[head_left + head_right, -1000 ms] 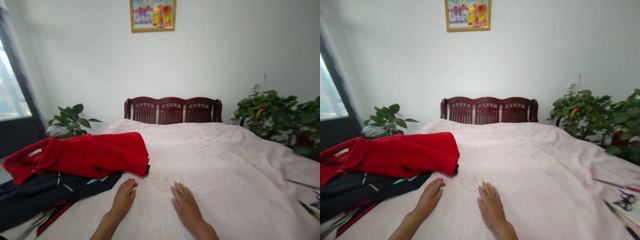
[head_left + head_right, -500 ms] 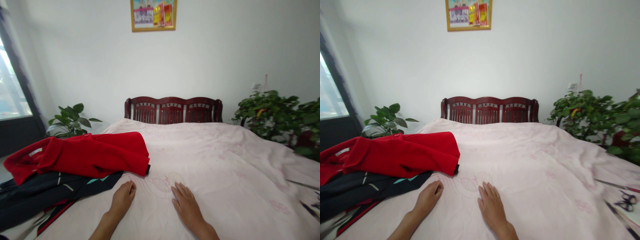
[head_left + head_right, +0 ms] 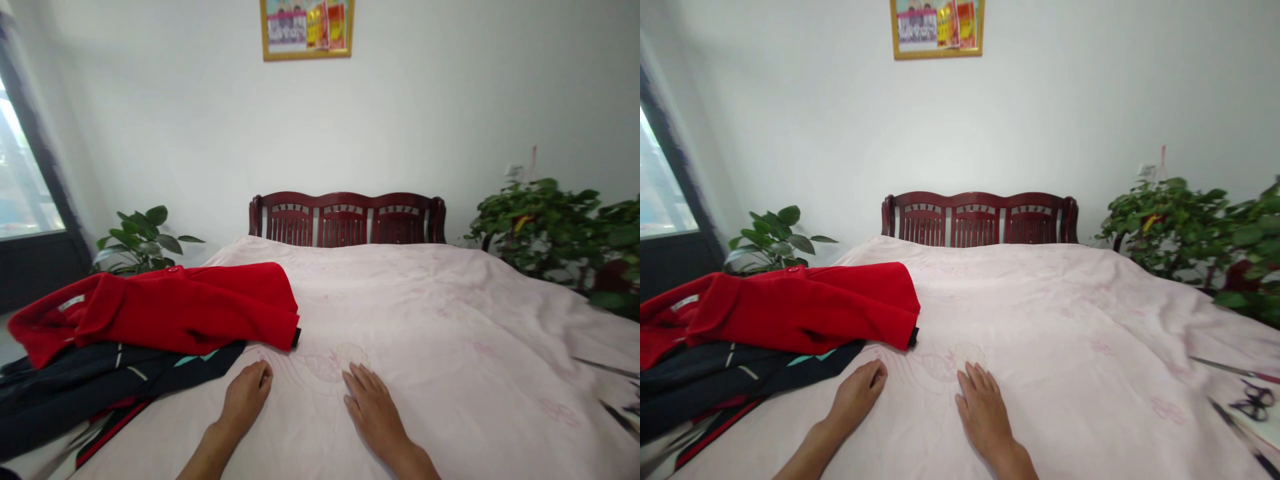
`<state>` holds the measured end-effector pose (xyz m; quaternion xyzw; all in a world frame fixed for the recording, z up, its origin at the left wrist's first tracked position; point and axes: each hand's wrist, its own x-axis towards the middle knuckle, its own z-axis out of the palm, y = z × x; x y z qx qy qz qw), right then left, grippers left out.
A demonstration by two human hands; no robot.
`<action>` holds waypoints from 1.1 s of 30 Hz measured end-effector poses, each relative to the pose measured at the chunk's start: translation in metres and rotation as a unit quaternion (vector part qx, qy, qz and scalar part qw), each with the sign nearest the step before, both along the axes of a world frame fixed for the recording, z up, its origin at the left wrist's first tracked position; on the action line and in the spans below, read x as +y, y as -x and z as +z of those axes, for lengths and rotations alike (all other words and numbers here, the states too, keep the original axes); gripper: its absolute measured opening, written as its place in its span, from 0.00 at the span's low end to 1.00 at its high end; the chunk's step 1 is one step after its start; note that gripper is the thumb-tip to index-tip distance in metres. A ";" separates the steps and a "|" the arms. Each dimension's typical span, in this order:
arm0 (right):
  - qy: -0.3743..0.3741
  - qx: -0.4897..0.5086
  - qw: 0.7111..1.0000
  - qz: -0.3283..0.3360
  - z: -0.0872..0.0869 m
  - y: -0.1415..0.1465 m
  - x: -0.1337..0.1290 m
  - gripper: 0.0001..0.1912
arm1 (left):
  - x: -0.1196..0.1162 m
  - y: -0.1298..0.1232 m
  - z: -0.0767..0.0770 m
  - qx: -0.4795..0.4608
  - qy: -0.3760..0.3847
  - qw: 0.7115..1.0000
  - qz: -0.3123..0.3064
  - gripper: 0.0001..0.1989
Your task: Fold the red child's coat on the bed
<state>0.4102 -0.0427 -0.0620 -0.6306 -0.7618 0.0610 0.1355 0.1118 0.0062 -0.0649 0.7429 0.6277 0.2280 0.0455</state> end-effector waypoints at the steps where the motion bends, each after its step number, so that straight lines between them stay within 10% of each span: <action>1: -0.002 0.001 1.000 0.001 0.000 0.000 0.000 0.27 | 0.000 0.000 0.000 0.000 0.000 1.000 0.001 0.07; 33: -0.022 0.008 1.000 0.012 0.001 -0.002 -0.002 0.24 | -0.003 0.002 0.002 -0.053 0.008 0.998 -0.016 0.06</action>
